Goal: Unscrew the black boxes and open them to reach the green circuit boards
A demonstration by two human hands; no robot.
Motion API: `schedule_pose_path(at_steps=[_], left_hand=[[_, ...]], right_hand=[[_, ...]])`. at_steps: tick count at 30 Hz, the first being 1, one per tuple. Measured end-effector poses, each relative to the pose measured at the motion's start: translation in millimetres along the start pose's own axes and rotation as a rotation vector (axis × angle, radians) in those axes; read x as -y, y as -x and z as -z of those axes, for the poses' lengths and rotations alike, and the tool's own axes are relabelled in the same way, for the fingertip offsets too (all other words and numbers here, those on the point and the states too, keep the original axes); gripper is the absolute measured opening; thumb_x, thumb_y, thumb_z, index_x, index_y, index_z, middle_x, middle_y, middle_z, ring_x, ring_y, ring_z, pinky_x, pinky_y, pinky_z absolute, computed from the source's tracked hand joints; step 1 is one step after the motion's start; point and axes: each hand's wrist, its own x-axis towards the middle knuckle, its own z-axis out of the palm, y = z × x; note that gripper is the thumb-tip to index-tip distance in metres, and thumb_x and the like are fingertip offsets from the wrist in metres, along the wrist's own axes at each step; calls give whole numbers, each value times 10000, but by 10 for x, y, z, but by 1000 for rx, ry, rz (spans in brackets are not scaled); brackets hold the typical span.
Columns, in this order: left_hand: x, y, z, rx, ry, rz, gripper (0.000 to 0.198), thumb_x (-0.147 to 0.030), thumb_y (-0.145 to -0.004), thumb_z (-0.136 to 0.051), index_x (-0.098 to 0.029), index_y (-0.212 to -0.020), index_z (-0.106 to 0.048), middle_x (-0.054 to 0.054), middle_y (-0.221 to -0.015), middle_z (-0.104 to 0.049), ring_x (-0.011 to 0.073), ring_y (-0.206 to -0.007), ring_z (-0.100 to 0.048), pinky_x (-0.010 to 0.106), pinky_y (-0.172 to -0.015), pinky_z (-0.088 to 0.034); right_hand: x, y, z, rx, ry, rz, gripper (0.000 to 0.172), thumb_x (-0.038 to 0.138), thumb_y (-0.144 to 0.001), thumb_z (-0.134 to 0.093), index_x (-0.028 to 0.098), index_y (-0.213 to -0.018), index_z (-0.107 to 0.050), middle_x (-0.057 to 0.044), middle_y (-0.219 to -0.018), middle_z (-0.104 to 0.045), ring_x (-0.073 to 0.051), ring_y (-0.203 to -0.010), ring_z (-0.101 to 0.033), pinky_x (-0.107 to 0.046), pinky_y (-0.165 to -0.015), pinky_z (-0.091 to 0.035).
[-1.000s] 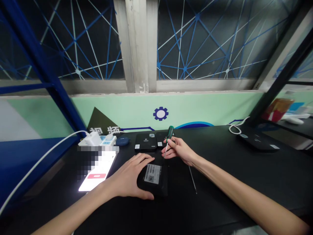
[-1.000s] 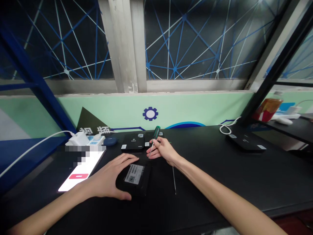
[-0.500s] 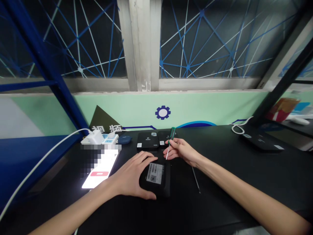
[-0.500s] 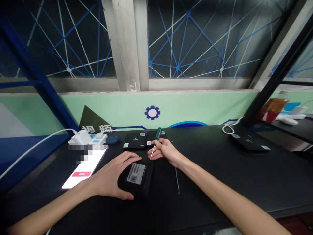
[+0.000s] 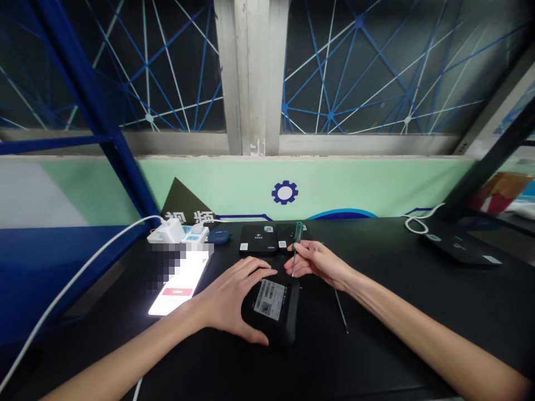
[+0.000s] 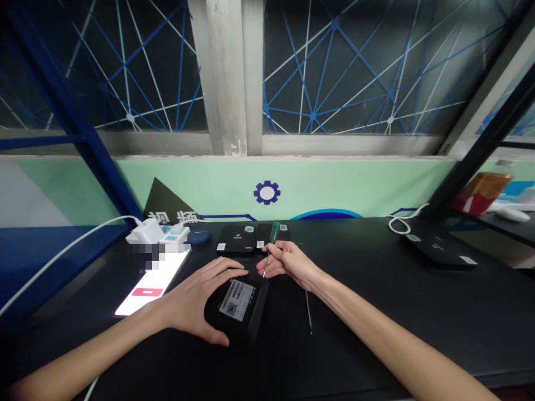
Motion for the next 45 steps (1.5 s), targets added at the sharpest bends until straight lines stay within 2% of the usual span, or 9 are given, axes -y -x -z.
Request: schedule_pose_path(at_steps=[5, 20, 23, 25, 29, 33, 36, 40, 45], left_hand=[[-19, -18, 19, 2, 3, 21, 1007, -684, -577, -790, -264, -1415, -422, 103, -1377, -479, 353, -1251, -461, 501, -1079, -375], [34, 26, -41, 30, -69, 99, 1086, -712, -589, -771, -251, -1479, -354, 103, -1453, -444, 370, -1311, -427, 514, -1116, -331], [37, 31, -34, 30, -71, 100, 1078, -744, -604, -743, -259, -1486, -356, 102, -1464, -439, 382, -1318, -423, 526, -1116, -328], [29, 36, -32, 35, -70, 116, 1063, -772, -622, -713, -269, -1488, -356, 100, -1468, -438, 387, -1320, -422, 536, -1107, -338], [-5, 40, -52, 38, -83, 169, 1048, -798, -652, -670, -286, -1502, -332, 100, -1485, -422, 403, -1343, -392, 563, -1099, -338], [-26, 34, -76, 31, -99, 192, 1011, -794, -700, -635, -280, -1509, -312, 104, -1497, -404, 381, -1344, -397, 540, -1094, -352], [-25, 32, -75, 18, -121, 191, 894, -755, -790, -583, -276, -1499, -321, 102, -1498, -407, 354, -1334, -416, 513, -1085, -367], [-10, 30, -62, -55, -170, 209, 595, -602, -965, -449, -273, -1456, -375, 81, -1422, -493, 297, -1269, -485, 461, -1046, -405], [72, 31, -90, -165, -325, 238, 374, -325, -1054, -299, -224, -1368, -476, 75, -1288, -584, 246, -1176, -547, 419, -996, -434]], right_hand=[[-2, 24, -9, -5, 5, 48, 173, 269, -1007, -498, 116, -957, -561, -128, -752, -752, -160, -618, -730, -249, -617, -603], [20, 57, -70, -2, 164, 147, 294, 404, -900, -649, 131, -984, -578, -131, -810, -757, -187, -685, -739, -283, -640, -601], [82, 71, -62, -80, 151, 221, 322, 434, -859, -675, 134, -953, -605, -113, -818, -744, -187, -710, -724, -301, -660, -601], [127, 69, -16, -182, 188, 316, 323, 443, -826, -691, 131, -889, -635, -97, -811, -726, -152, -642, -673, -248, -549, -559], [215, 90, 96, -311, 332, 378, 303, 358, -748, -721, 135, -947, -670, -53, -735, -700, -79, -419, -470, -205, -329, -352], [264, 156, 130, -268, 489, 295, 357, 283, -740, -670, 169, -1071, -600, -19, -644, -680, -115, -405, -500, -215, -325, -370], [252, 188, 126, -253, 645, 259, 193, 375, -808, -619, 192, -852, -578, 0, -546, -613, -121, -389, -488, -228, -337, -347], [201, 177, 136, -389, 1076, 368, 439, 510, -788, -657, 214, -540, -451, 5, -481, -515, -122, -431, -449, -266, -426, -322], [137, 140, 142, -422, 1422, 230, 476, 553, -742, -694, 212, -477, -496, -43, -503, -564, -183, -481, -527, -299, -468, -314]])
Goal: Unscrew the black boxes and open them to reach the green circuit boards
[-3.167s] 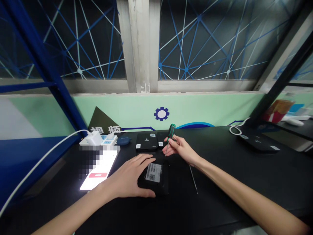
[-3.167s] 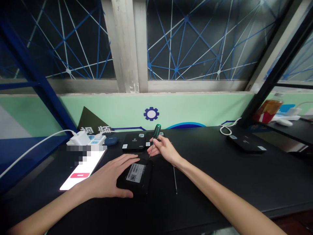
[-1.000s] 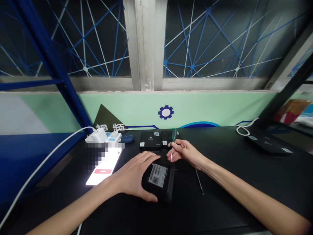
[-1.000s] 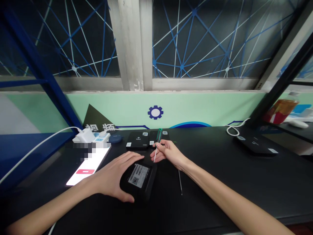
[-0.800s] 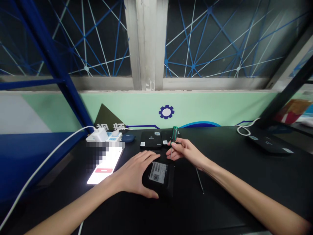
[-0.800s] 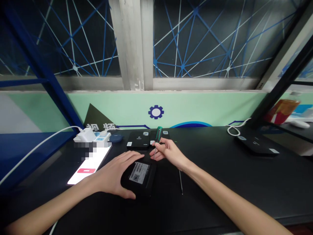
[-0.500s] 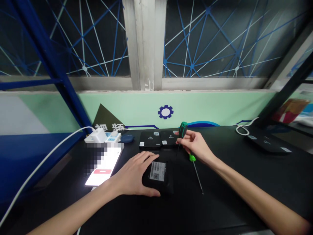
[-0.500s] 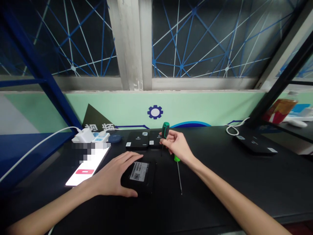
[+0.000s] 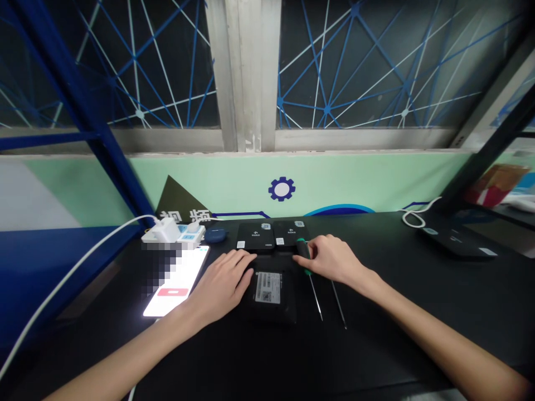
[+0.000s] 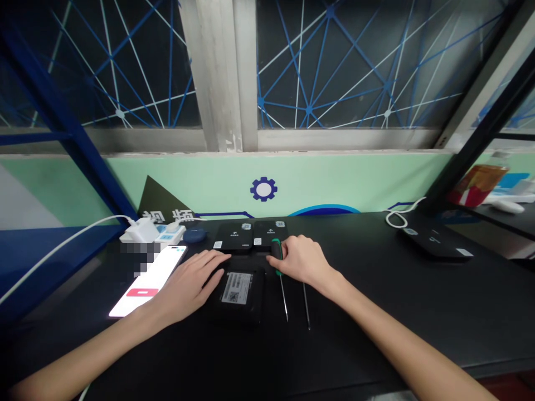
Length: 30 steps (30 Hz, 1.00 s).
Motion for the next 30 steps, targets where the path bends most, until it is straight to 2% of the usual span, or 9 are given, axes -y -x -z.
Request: schedule_pose_path(at_steps=[6, 9, 13, 16, 19, 21, 24, 27, 30], left_hand=[[74, -5, -29, -70, -185, 13, 354, -249, -1011, -342, -171, -1289, -546, 97, -1175, -629, 265, -1065, -596, 403, -851, -493], [73, -12, -2, -40, -126, 52, 301, -248, -1001, -358, -182, -1188, -584, 73, -1090, -654, 237, -979, -631, 354, -772, -497], [68, -23, 24, 51, -11, 137, 266, -257, -981, -378, -228, -1142, -588, 34, -1017, -689, 211, -833, -667, 311, -659, -471], [60, -28, 36, 116, 32, 175, 264, -286, -974, -396, -249, -1145, -594, 20, -941, -703, 209, -761, -669, 297, -609, -444], [46, -30, 44, 142, 36, 191, 275, -294, -975, -395, -264, -1166, -590, 19, -929, -708, 224, -795, -675, 305, -635, -444], [35, -33, 48, 150, 20, 196, 276, -290, -971, -397, -269, -1171, -586, 19, -916, -706, 237, -827, -675, 313, -655, -441], [24, -36, 49, 166, 0, 198, 283, -288, -969, -394, -264, -1183, -577, 23, -886, -698, 246, -838, -672, 312, -651, -430], [20, -32, 45, 169, -17, 198, 292, -291, -969, -388, -264, -1197, -570, 23, -869, -693, 249, -838, -670, 317, -666, -427], [16, -28, 45, 166, -22, 200, 292, -288, -970, -382, -269, -1198, -564, 23, -891, -700, 255, -864, -670, 325, -692, -432]], right_hand=[[46, 40, -30, 71, 181, -24, 418, 542, -761, -660, 205, -525, -584, -60, -608, -637, -237, -594, -625, -300, -511, -332], [57, 52, -33, 70, 207, -6, 395, 514, -780, -639, 206, -536, -595, -65, -645, -648, -232, -617, -624, -296, -512, -308], [72, 70, -22, 48, 185, 35, 402, 464, -825, -605, 205, -526, -533, -35, -587, -612, -205, -586, -586, -291, -505, -290], [112, 109, 18, -16, 67, 171, 287, 406, -872, -572, 212, -661, -561, -9, -641, -628, -180, -605, -572, -290, -532, -335], [171, 172, 80, 3, -102, 398, 158, 371, -881, -589, 217, -904, -615, -27, -862, -680, -189, -774, -613, -306, -658, -436], [212, 223, 109, 63, -164, 526, 278, 404, -864, -625, 216, -1069, -621, -55, -1007, -682, -218, -918, -613, -343, -788, -467], [269, 299, 107, 145, -184, 639, 590, 522, -790, -693, 205, -1271, -569, -94, -1180, -650, -268, -1070, -576, -414, -952, -436], [313, 356, 60, 195, -162, 667, 864, 658, -692, -718, 186, -1384, -506, -128, -1319, -582, -315, -1169, -529, -469, -1048, -376], [340, 382, 8, 211, -157, 643, 954, 689, -647, -731, 178, -1415, -487, -144, -1358, -547, -335, -1187, -510, -481, -1062, -373]])
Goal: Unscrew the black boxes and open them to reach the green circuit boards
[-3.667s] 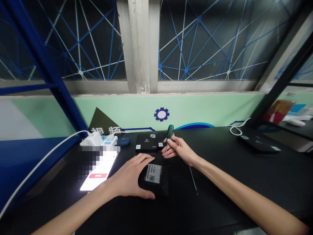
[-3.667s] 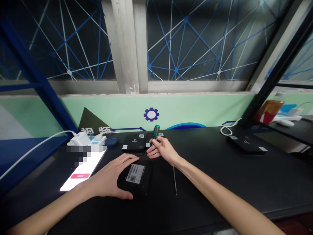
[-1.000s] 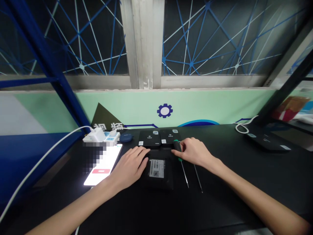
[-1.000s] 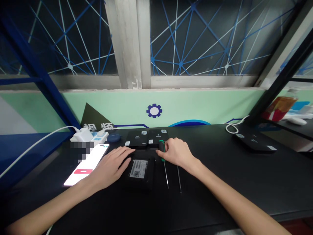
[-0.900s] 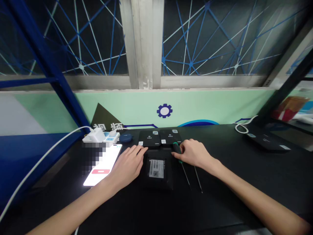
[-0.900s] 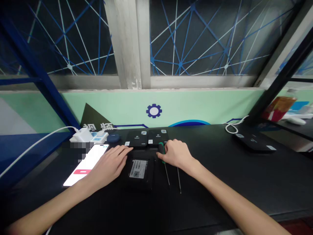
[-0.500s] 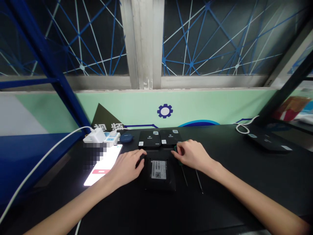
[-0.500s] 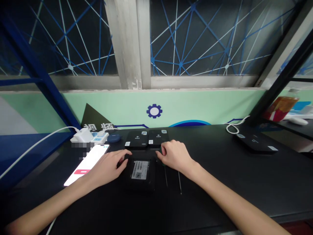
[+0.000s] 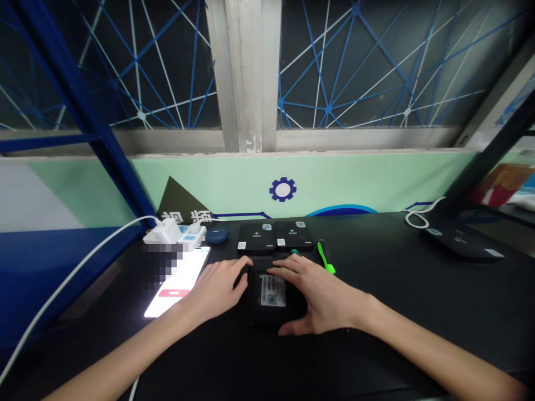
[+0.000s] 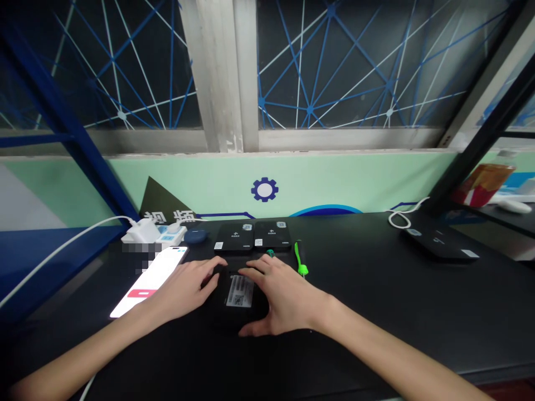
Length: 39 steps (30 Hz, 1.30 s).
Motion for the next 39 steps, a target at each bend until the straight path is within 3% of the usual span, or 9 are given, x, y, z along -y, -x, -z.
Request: schedule_pose_path(at_steps=[19, 31, 39], left_hand=[[27, -16, 6, 2, -29, 48, 262, -339, -984, -392, -267, -1174, -558, 26, -885, -713, 250, -792, -681, 318, -649, -424], [12, -13, 15, -3, -21, 36, 256, -342, -995, -383, -263, -1170, -552, 28, -885, -713, 267, -806, -686, 328, -658, -426], [16, -9, 5, 4, -27, 42, 246, -336, -992, -398, -263, -1171, -551, 23, -845, -706, 261, -773, -685, 318, -640, -414]], right_hand=[[17, -11, -64, -88, -37, -32, 847, 645, -611, -776, 184, -1292, -574, -134, -1242, -572, -307, -1097, -517, -465, -985, -439], [-1, 5, -112, -90, -58, -47, 804, 665, -660, -737, 213, -1306, -579, -136, -1272, -575, -322, -1123, -524, -489, -1003, -418], [64, -9, -56, -163, -99, -31, 694, 452, -547, -826, 212, -1152, -586, -96, -1194, -610, -285, -1040, -536, -420, -942, -458]])
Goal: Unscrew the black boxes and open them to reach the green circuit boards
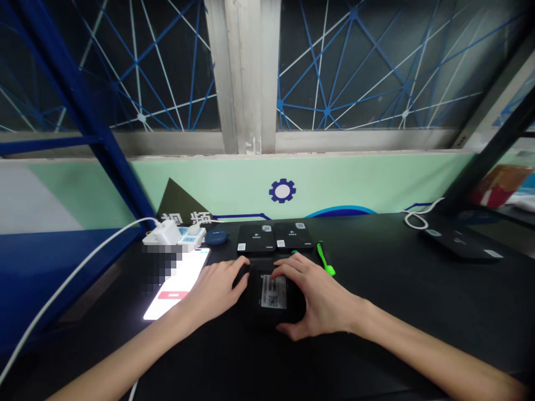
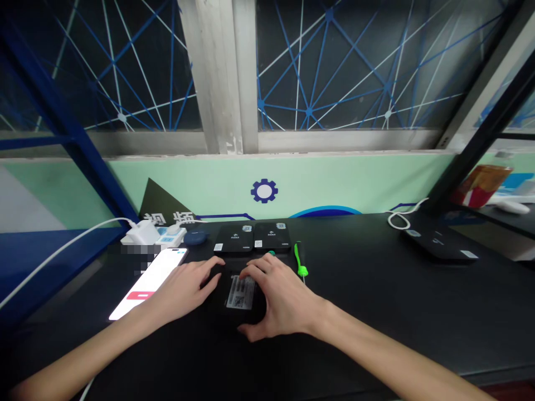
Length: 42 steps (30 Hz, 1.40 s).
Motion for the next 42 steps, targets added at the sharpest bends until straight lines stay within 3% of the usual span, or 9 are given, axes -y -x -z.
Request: schedule_pose_path(at_steps=[4, 8, 18, 25, 30, 37, 42], left_hand=[[2, -2, 16, 13, 5, -13, 254, -349, -1010, -374, -253, -1163, -551, 44, -927, -714, 279, -843, -691, 317, -644, -411], [0, -3, 28, 15, 34, -24, 263, -365, -1025, -339, -239, -1133, -544, 41, -904, -711, 265, -784, -689, 305, -599, -384], [-26, 19, 4, 18, 60, -26, 431, -392, -1012, -335, -205, -646, -464, -7, -574, -532, 160, -495, -524, 276, -488, -220], [-41, 25, 9, 25, 84, -41, 447, -332, -989, -334, -201, -577, -447, -2, -530, -510, 150, -459, -493, 285, -492, -225], [-52, 26, 22, 31, 78, -35, 448, -312, -973, -328, -201, -559, -460, 4, -517, -494, 155, -459, -503, 288, -490, -224], [-34, 24, 29, 28, 103, -49, 413, -274, -954, -360, -198, -549, -376, -17, -504, -445, 137, -445, -437, 281, -502, -189], [-12, 21, 19, 19, 122, -76, 380, -273, -968, -370, -198, -596, -347, -30, -522, -449, 124, -437, -396, 273, -495, -190]], right_hand=[[3, 3, 60, -66, -48, -15, 642, 400, -528, -830, 245, -1075, -533, -82, -1190, -599, -282, -1036, -540, -410, -898, -464], [-101, -22, 143, -148, -46, -48, 631, 377, -553, -814, 258, -1088, -500, -79, -1181, -596, -285, -1034, -546, -415, -870, -455], [-565, -263, 213, -223, 56, -201, 528, 463, -602, -786, 238, -981, -495, -65, -1038, -626, -265, -949, -554, -402, -798, -445], [-880, -633, 241, -120, 77, -205, 483, 490, -653, -764, 207, -964, -525, -46, -925, -639, -213, -826, -570, -332, -744, -425], [-1020, -735, 218, -84, 75, -181, 464, 487, -644, -779, 203, -902, -519, -46, -918, -651, -209, -818, -578, -312, -724, -430], [-1040, -655, 198, -71, 75, -123, 425, 458, -734, -747, 188, -1024, -590, -105, -1141, -651, -257, -1025, -604, -404, -898, -458], [-908, -560, 277, -86, 166, -5, 451, 426, -797, -711, 201, -1176, -617, -132, -1405, -511, -306, -1257, -488, -512, -1047, -376]])
